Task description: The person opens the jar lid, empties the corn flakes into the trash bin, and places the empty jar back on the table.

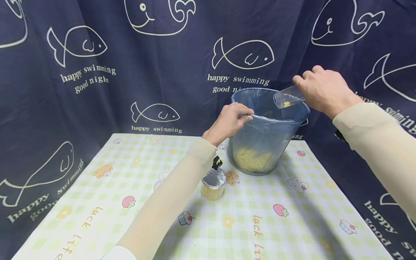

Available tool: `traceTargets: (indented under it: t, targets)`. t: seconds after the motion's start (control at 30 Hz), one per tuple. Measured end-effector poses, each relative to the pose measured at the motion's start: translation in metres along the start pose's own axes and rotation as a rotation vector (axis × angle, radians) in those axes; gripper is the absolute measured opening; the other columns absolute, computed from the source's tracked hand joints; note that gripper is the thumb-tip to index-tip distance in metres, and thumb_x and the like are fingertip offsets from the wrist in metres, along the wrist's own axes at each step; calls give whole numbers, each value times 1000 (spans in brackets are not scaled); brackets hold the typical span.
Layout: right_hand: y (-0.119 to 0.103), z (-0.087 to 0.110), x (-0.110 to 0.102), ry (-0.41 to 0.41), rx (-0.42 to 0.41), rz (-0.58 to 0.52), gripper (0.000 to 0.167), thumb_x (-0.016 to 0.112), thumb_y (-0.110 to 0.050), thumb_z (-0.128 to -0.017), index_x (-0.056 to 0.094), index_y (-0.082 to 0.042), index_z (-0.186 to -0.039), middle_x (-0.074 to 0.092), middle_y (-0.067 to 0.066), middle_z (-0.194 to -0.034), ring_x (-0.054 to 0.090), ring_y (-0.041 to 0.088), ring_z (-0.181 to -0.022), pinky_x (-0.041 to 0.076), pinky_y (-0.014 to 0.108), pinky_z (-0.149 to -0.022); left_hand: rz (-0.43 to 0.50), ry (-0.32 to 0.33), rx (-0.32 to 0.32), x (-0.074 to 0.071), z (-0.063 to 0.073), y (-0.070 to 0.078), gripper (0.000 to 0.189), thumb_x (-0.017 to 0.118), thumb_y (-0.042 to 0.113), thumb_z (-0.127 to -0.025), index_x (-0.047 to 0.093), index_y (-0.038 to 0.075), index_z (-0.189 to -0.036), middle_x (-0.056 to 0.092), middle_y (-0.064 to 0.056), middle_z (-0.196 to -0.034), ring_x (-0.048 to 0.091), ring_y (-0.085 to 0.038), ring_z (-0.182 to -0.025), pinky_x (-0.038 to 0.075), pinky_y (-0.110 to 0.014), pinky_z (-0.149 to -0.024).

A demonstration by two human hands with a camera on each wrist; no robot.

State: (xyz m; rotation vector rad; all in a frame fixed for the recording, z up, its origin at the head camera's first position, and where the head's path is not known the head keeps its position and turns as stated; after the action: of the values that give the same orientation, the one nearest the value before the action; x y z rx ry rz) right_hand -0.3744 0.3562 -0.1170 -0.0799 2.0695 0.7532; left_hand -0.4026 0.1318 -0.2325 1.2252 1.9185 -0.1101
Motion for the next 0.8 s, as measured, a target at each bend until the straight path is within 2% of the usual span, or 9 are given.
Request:
traceTargets:
  t: [0.3,0.53,0.8]
  targets:
    - [0,-3,-4,-59,8,28,38,59,11,-73,63,-3,-108,66,25,-92,56,49,-85,50,68,-61,7,-5,-6,-1,0,0,21,74,25,-97,80,21,-116,76,10,-114,64,-6,-112,41,-10,-98]
    - [-2,-6,-7,-51,-24,33,36,56,11,-74,62,-5,-106,65,25,-94,55,48,-84,50,67,-59,7,-11,-15,1,0,-1,22,74,26,-97,80,21,-117,75,10,-115,64,-5,-112,41,-10,-98]
    - [-5,-8,-8,-69,-39,51,40,54,12,-77,62,-4,-113,65,27,-99,55,50,-86,50,68,-62,-4,-9,-10,-1,0,1,21,74,26,-97,80,21,-117,76,10,-115,64,-6,-112,41,-10,-99]
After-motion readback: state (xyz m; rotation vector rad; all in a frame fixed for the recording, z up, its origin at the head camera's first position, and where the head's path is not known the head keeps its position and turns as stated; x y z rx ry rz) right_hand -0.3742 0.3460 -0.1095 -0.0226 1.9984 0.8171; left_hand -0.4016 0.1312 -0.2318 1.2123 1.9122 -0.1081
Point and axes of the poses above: each hand's wrist, its own z-axis away from the middle knuckle, its own x-axis out of the palm, y = z × x, the point moved 5 cm from there along -z, towards the middle knuckle
